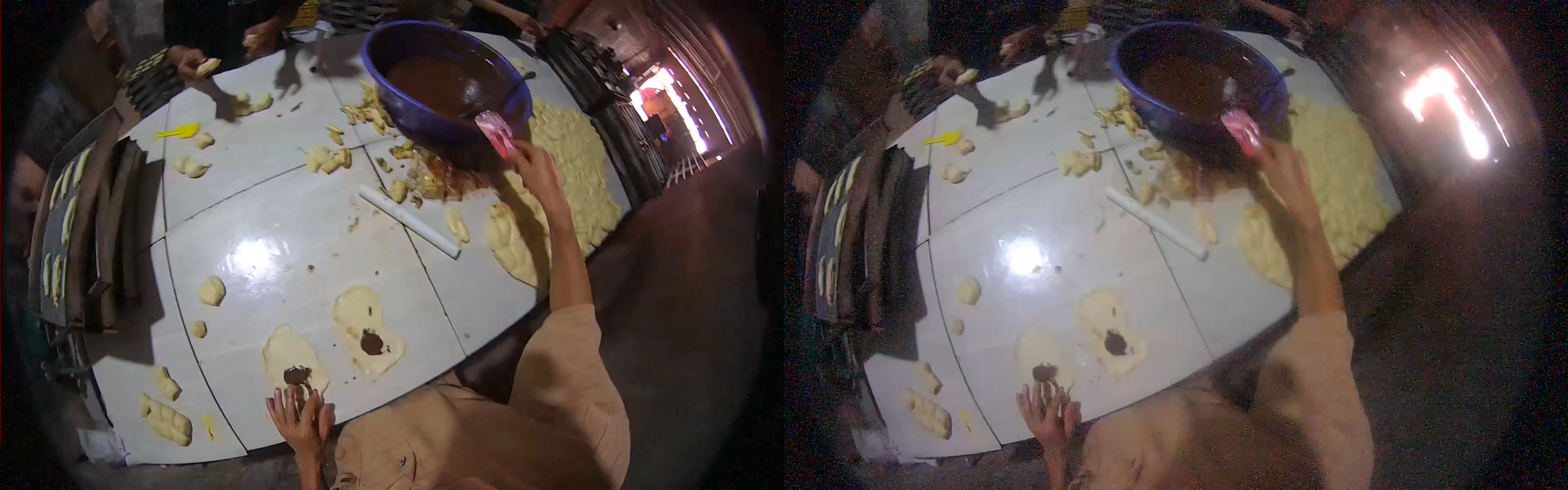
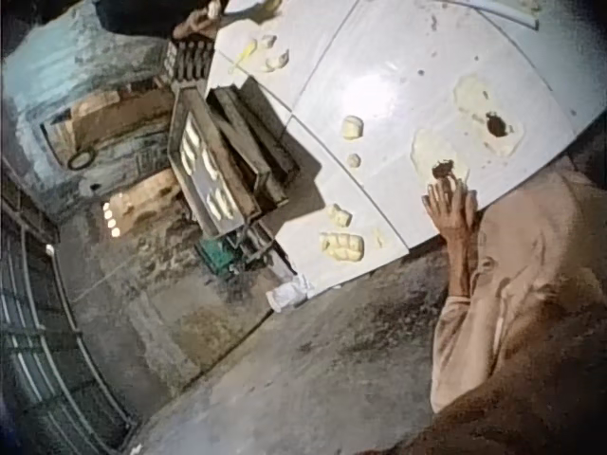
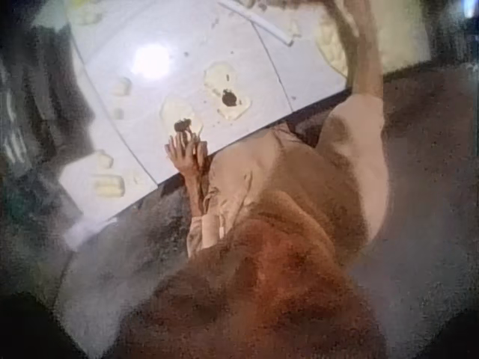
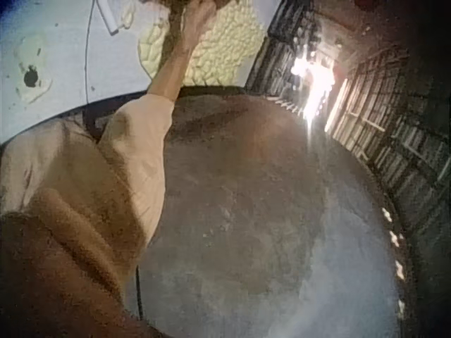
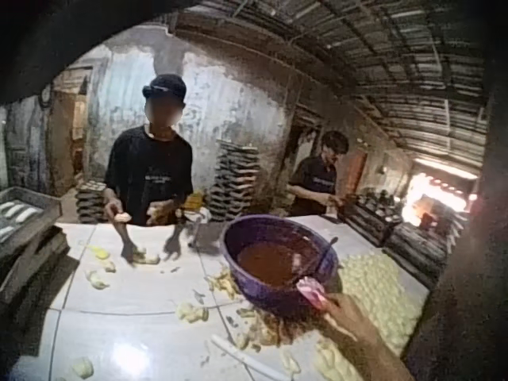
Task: The person flattens pieces of dough using a rolling pin, spreads chocolate filling onto the dough with a spatula, adds fruit slices, rolls the dough into pastries by hand, and places them onto a baking tray.
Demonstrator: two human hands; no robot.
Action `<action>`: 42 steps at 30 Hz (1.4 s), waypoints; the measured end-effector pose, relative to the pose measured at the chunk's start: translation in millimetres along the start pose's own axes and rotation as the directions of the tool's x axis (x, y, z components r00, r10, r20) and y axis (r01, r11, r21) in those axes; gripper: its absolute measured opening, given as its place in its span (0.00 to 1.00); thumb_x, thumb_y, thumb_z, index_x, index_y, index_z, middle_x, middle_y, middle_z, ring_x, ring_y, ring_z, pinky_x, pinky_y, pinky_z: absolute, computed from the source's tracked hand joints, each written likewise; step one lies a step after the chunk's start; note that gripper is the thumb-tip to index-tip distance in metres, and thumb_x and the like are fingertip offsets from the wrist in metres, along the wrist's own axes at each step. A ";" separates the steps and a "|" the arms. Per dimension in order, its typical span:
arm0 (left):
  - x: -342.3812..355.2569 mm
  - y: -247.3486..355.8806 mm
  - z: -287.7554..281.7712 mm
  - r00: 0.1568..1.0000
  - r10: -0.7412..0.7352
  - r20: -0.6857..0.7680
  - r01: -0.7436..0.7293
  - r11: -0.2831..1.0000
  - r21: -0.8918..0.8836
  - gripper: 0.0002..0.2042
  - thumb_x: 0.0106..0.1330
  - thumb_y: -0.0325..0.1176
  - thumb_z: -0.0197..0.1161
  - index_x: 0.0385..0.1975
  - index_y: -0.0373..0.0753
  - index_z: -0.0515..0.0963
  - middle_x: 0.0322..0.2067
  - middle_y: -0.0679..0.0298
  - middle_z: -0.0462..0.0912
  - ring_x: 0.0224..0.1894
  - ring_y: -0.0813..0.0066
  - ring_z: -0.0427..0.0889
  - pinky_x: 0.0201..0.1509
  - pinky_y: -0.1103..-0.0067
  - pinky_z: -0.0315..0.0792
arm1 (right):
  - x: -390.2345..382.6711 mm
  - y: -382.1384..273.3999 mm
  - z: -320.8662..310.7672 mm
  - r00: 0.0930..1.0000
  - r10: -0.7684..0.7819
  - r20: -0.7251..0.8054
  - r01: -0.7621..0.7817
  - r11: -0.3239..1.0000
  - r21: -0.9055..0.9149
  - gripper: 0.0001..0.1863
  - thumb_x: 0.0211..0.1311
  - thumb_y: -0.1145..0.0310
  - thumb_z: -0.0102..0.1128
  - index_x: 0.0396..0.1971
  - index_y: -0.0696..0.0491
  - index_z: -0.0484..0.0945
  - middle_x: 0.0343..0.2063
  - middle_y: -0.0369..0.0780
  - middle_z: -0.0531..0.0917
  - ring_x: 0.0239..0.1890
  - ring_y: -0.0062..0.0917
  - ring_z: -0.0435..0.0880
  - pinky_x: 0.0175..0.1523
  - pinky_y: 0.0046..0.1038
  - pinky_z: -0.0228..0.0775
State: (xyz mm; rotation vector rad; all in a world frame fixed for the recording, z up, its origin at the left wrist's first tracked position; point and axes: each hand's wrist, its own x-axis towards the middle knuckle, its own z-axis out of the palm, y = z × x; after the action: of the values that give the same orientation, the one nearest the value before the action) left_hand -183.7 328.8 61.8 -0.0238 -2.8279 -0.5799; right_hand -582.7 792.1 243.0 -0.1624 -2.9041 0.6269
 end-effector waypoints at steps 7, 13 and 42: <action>8.5 17.7 0.6 0.993 -0.117 0.020 0.118 0.989 -0.091 0.23 0.61 0.45 0.73 0.54 0.46 0.78 0.67 0.52 0.70 0.71 0.41 0.64 0.73 0.40 0.52 | -52.4 51.6 86.9 0.988 0.017 -0.151 -0.020 1.000 -0.018 0.19 0.65 0.59 0.64 0.50 0.56 0.83 0.29 0.43 0.85 0.33 0.40 0.86 0.43 0.38 0.77; 9.8 20.6 3.8 0.984 -0.176 0.021 0.175 0.983 0.055 0.29 0.62 0.46 0.70 0.63 0.45 0.72 0.66 0.48 0.70 0.70 0.41 0.65 0.73 0.40 0.52 | -8.5 -13.0 137.4 0.890 -0.325 -0.321 0.322 0.945 -0.062 0.17 0.63 0.63 0.66 0.48 0.56 0.83 0.46 0.45 0.83 0.45 0.39 0.85 0.49 0.36 0.77; 12.2 31.3 5.3 0.954 -0.283 -0.102 0.295 0.947 0.125 0.26 0.61 0.44 0.66 0.59 0.43 0.77 0.62 0.50 0.75 0.67 0.44 0.70 0.71 0.43 0.57 | 152.0 -160.4 265.7 0.825 -0.485 0.289 0.491 0.869 0.058 0.15 0.51 0.66 0.62 0.40 0.52 0.82 0.38 0.50 0.86 0.45 0.48 0.85 0.52 0.45 0.75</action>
State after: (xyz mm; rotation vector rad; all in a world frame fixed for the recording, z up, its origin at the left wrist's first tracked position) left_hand -194.7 359.3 72.2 0.4380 -2.8010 -0.4284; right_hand -792.0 562.0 92.4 0.7188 -3.0314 0.5637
